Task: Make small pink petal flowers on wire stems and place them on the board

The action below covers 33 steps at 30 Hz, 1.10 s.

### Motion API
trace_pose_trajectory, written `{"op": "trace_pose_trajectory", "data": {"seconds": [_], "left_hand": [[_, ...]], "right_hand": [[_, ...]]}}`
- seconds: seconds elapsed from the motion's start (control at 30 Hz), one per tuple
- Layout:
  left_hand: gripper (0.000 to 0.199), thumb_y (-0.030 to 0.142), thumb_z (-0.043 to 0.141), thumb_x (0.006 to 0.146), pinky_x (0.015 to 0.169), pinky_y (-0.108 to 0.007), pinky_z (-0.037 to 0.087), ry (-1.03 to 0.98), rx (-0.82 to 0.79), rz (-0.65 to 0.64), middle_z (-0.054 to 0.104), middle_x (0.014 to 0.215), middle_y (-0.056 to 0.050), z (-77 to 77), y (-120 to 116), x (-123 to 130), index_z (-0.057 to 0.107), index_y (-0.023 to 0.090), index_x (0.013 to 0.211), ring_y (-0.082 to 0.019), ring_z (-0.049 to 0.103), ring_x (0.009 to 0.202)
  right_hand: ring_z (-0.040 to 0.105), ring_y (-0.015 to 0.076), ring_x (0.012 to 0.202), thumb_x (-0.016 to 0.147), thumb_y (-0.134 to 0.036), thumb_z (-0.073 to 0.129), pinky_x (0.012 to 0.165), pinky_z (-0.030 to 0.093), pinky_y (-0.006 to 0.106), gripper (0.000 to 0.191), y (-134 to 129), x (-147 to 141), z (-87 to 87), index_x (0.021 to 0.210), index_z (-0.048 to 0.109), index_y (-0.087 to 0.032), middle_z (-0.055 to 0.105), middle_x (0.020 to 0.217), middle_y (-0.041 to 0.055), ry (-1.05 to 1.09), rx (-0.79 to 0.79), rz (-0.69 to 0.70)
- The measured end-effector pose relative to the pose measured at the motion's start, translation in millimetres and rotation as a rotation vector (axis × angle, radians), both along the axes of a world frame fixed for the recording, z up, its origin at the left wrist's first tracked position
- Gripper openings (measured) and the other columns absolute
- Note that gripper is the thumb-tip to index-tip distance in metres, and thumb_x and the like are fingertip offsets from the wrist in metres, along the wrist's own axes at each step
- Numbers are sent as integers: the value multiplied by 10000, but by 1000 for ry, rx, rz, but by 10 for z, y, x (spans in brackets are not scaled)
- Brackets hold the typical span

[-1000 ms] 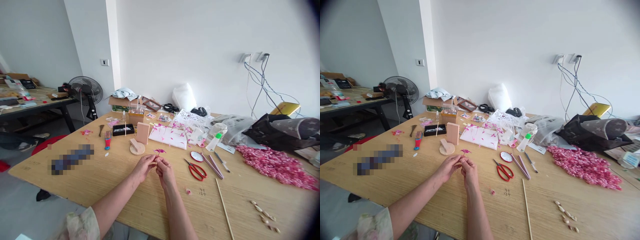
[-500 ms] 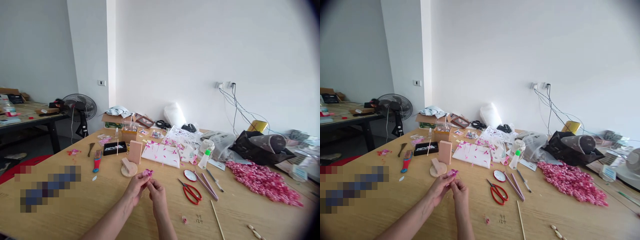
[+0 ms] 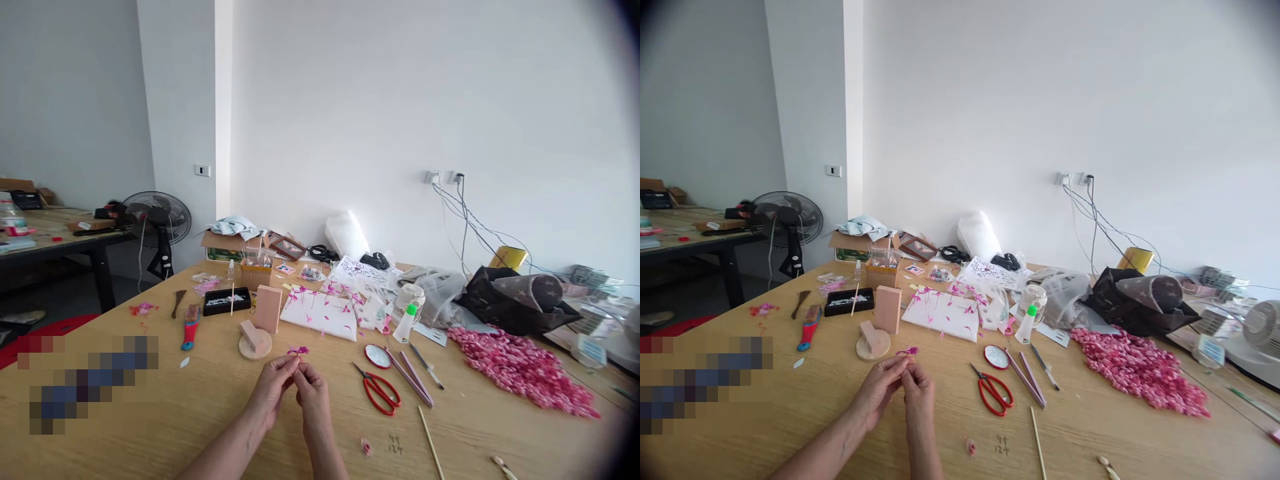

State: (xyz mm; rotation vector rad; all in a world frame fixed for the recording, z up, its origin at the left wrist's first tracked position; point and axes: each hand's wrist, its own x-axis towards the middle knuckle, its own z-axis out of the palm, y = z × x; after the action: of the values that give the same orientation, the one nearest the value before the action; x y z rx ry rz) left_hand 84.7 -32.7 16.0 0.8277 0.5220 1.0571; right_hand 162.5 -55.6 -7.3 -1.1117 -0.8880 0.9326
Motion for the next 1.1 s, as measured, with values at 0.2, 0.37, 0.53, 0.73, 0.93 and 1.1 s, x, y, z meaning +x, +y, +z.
{"op": "trace_pose_trajectory", "data": {"seconds": [0.2,0.37,0.53,0.73,0.93,1.1], "left_hand": [[162,239,718,560,668,-221,370,12,13,64,603,666,-39,7,65,-14,656,106,629,-121,510,687],[197,241,748,498,563,-207,333,-13,-72,91,534,549,5,-37,69,13,601,115,538,-84,458,547],[245,297,758,466,615,-248,350,11,-91,115,582,614,-33,-34,24,55,622,128,580,-143,521,632],[267,326,732,513,675,-279,366,30,-64,59,601,670,-60,22,1,8,636,108,635,-157,529,676],[213,215,756,466,665,-259,365,14,-67,86,532,556,-8,41,69,-29,592,101,539,-110,482,590],[295,235,768,454,674,-265,366,-19,-120,115,568,650,-28,8,87,21,633,111,685,-130,500,655]], "right_hand": [[423,84,445,639,-360,592,446,340,194,217,23,1,-5,631,635,-148,554,516,-20,-79,24,-24],[527,155,590,670,-328,546,578,406,233,207,-2,-7,13,614,639,-152,617,584,17,-290,66,-120],[521,156,597,675,-352,555,549,384,227,218,-10,19,-28,679,652,-157,628,634,28,-347,34,-140],[234,45,366,610,-424,619,364,172,189,300,-27,55,-1,714,630,-143,394,430,-66,37,-58,41],[247,46,360,582,-449,635,361,174,194,352,-15,71,-12,760,641,-146,431,435,-64,14,-76,59],[555,176,700,634,-398,596,635,405,246,284,41,132,-147,760,652,-149,655,750,37,-262,0,-45]]}}
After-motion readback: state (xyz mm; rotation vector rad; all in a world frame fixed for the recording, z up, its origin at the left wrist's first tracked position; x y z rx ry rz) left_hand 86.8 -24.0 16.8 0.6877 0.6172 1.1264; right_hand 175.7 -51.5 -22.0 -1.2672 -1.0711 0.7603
